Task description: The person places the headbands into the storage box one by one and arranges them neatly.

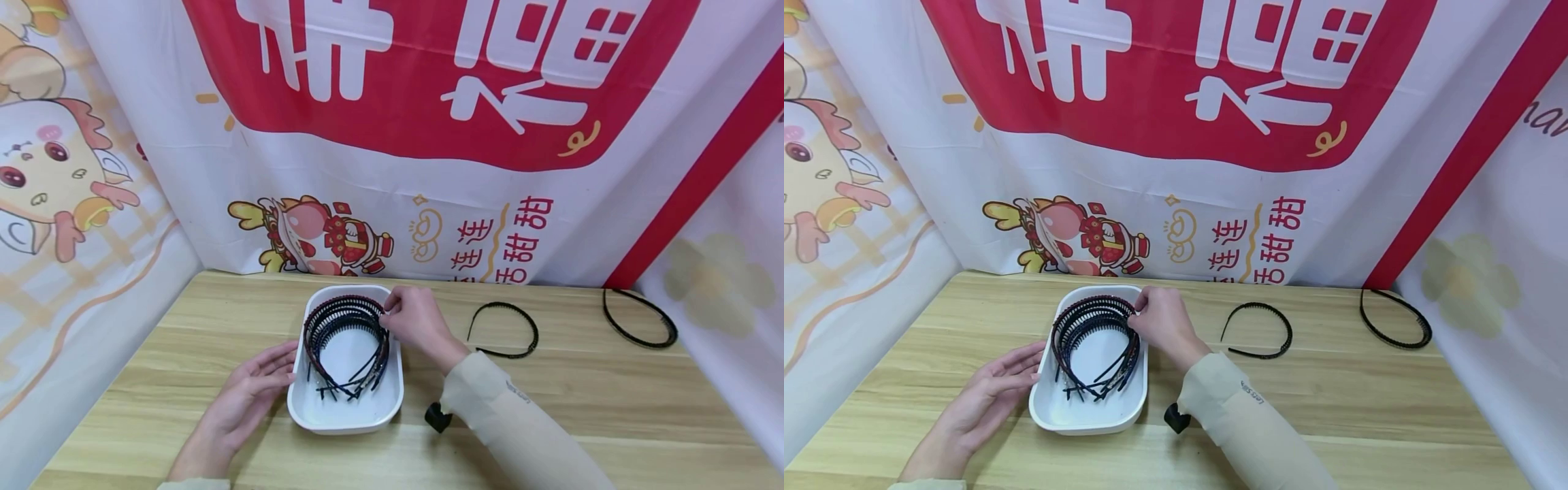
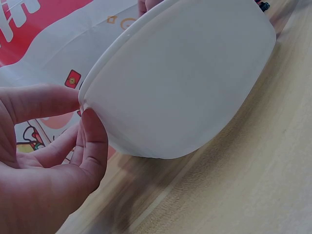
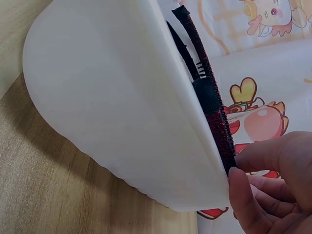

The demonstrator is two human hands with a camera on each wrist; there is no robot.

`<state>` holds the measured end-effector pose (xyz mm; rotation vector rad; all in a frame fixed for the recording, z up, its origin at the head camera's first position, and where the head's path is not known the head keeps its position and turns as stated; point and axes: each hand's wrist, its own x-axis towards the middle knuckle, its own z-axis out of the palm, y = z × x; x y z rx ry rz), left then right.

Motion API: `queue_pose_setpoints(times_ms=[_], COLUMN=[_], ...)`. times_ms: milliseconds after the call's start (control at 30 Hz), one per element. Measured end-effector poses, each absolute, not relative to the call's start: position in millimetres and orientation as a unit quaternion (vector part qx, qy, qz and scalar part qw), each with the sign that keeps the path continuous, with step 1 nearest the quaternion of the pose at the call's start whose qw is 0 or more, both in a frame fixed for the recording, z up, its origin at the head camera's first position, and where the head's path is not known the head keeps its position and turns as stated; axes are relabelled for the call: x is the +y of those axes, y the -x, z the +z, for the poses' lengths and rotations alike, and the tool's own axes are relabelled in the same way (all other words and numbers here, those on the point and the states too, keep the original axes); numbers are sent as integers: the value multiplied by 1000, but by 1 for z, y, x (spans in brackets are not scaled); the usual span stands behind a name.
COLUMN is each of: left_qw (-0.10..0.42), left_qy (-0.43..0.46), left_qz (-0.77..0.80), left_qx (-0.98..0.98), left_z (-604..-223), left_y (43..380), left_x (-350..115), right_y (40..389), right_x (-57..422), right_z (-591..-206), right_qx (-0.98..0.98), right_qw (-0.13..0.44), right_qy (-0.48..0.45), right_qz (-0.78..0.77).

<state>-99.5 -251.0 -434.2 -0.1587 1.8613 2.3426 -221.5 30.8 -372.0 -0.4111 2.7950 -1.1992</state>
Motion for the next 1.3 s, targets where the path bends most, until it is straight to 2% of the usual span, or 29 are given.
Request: queue_pose_setpoints(times_ms=[200, 533, 1000, 1300], left_qw=[74, 76, 84, 83], left_qy=[53, 56, 60, 66], left_qz=[778, 772, 770, 766], left_qx=[622, 628, 629, 634], left_z=[-434, -433, -431, -432], left_y=[100, 101, 99, 100], left_x=[-251, -251, -250, -250], right_y=[222, 222, 219, 216], right_x=[33, 40, 50, 75], right_z=[-375, -378, -382, -391], right_qx=[895, 848, 824, 821], right_qw=[42, 90, 87, 63], right_qy=[135, 93, 77, 49], right_qz=[-424, -513, -555, -566])
